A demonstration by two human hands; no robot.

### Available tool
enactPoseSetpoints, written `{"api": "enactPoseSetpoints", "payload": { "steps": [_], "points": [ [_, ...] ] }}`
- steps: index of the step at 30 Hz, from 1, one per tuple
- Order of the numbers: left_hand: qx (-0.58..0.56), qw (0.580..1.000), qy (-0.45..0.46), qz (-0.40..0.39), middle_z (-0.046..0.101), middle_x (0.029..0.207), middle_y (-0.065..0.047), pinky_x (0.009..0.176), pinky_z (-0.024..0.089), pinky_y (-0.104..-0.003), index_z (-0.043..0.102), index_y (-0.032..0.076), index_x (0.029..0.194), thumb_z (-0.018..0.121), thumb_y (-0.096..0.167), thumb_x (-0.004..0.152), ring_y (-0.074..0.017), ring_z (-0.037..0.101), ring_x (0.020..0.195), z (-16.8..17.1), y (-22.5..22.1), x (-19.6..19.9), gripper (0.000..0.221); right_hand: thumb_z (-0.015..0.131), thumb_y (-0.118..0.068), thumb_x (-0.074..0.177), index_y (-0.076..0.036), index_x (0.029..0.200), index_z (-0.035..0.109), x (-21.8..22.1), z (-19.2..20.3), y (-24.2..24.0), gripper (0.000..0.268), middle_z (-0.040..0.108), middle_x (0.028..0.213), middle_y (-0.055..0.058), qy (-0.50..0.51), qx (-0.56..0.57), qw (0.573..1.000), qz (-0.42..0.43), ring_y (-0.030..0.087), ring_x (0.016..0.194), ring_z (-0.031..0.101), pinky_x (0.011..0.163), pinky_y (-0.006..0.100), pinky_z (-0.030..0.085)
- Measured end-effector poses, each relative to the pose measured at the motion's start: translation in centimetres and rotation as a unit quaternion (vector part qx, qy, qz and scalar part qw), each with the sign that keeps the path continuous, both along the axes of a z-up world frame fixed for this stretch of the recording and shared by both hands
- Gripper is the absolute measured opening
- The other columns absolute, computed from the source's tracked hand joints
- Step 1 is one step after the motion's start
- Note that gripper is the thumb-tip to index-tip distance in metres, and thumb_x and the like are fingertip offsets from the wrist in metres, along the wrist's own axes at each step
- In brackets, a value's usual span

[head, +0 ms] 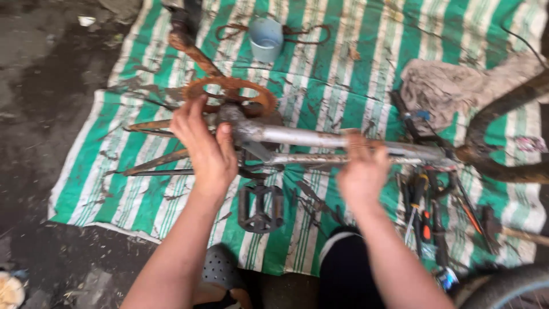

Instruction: Cleaning a bicycle wheel hub and sanding down a rusty bicycle frame to prepare it for repair.

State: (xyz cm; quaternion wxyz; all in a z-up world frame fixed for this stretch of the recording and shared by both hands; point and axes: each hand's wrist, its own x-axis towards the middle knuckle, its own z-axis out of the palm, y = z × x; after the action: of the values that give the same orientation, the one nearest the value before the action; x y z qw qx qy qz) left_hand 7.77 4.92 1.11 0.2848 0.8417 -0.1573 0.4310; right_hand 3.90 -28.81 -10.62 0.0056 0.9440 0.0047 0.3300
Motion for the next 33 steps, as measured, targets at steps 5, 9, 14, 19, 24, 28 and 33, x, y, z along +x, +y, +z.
{"api": "enactPoseSetpoints", "payload": {
  "steps": [5,9,14,19,24,28,33],
  "points": [
    [-0.024,0.998,0.036,0.036,0.046,0.150,-0.020,0.129,0.023,-0.066,0.044,0.002,0.161,0.040,0.044,0.122,-0.0479,0.036,0.142,-1.2,0.0,0.5,0.058,0.070,-0.017,0.074,-0.019,0.161,0.062,2.6,3.1,13.4,0.087,0.064,0.162,-0.003,0.020,0.141,0.972,0.188,0.030,0.131,0.050,0.096,0.046,0.044],
    [-0.071,0.996,0.033,0.033,0.047,0.149,-0.021,0.128,0.021,-0.066,0.045,0.002,0.162,0.044,0.038,0.123,-0.0489,0.035,0.143,-1.5,-0.6,0.4,0.053,0.065,-0.002,0.083,-0.014,0.154,0.070,0.9,7.6,8.6,0.072,0.076,0.149,0.005,0.033,0.115,0.962,0.245,0.027,0.130,0.055,0.110,0.037,0.038],
    [-0.098,0.993,0.059,0.033,0.046,0.152,-0.018,0.129,0.023,-0.065,0.044,0.005,0.163,0.045,0.039,0.122,-0.0476,0.035,0.143,-1.4,-1.2,-0.4,0.053,0.066,-0.002,0.082,-0.019,0.153,0.075,1.0,-2.6,-4.3,0.073,0.077,0.146,-0.003,-0.008,0.041,0.993,0.115,0.026,0.127,0.056,0.116,0.037,0.041],
    [-0.129,0.988,0.072,0.046,0.046,0.152,-0.014,0.126,0.027,-0.064,0.045,0.010,0.163,0.046,0.037,0.123,-0.0447,0.035,0.145,-2.3,-1.3,0.0,0.048,0.071,-0.003,0.080,-0.017,0.147,0.075,0.4,5.1,7.1,0.069,0.078,0.141,-0.002,-0.016,0.051,0.991,0.124,0.026,0.114,0.054,0.104,0.038,0.041],
    [-0.103,0.988,0.100,0.052,0.049,0.149,-0.013,0.126,0.029,-0.064,0.051,0.012,0.159,0.054,0.037,0.120,-0.0446,0.036,0.144,-2.2,-0.6,0.6,0.046,0.059,-0.014,0.091,-0.025,0.164,0.060,0.9,5.4,11.6,0.074,0.064,0.160,-0.006,-0.004,0.095,0.984,0.148,0.029,0.123,0.052,0.085,0.048,0.049],
    [-0.097,0.988,0.111,0.044,0.047,0.150,-0.015,0.122,0.030,-0.070,0.051,0.012,0.159,0.057,0.033,0.120,-0.0494,0.033,0.145,-1.5,-0.6,0.5,0.044,0.060,0.004,0.088,-0.012,0.146,0.074,-2.4,5.1,-0.6,0.061,0.076,0.138,-0.002,0.046,0.054,0.990,0.124,0.025,0.112,0.057,0.106,0.041,0.040],
    [-0.084,0.989,0.116,0.029,0.046,0.151,-0.015,0.123,0.028,-0.071,0.052,0.013,0.159,0.056,0.033,0.121,-0.0505,0.031,0.145,-1.3,-0.6,0.4,0.043,0.065,-0.005,0.080,-0.015,0.152,0.077,-1.8,-2.7,-7.2,0.073,0.079,0.149,0.000,-0.005,-0.028,0.999,-0.029,0.028,0.114,0.056,0.110,0.038,0.041]
  ]
}}
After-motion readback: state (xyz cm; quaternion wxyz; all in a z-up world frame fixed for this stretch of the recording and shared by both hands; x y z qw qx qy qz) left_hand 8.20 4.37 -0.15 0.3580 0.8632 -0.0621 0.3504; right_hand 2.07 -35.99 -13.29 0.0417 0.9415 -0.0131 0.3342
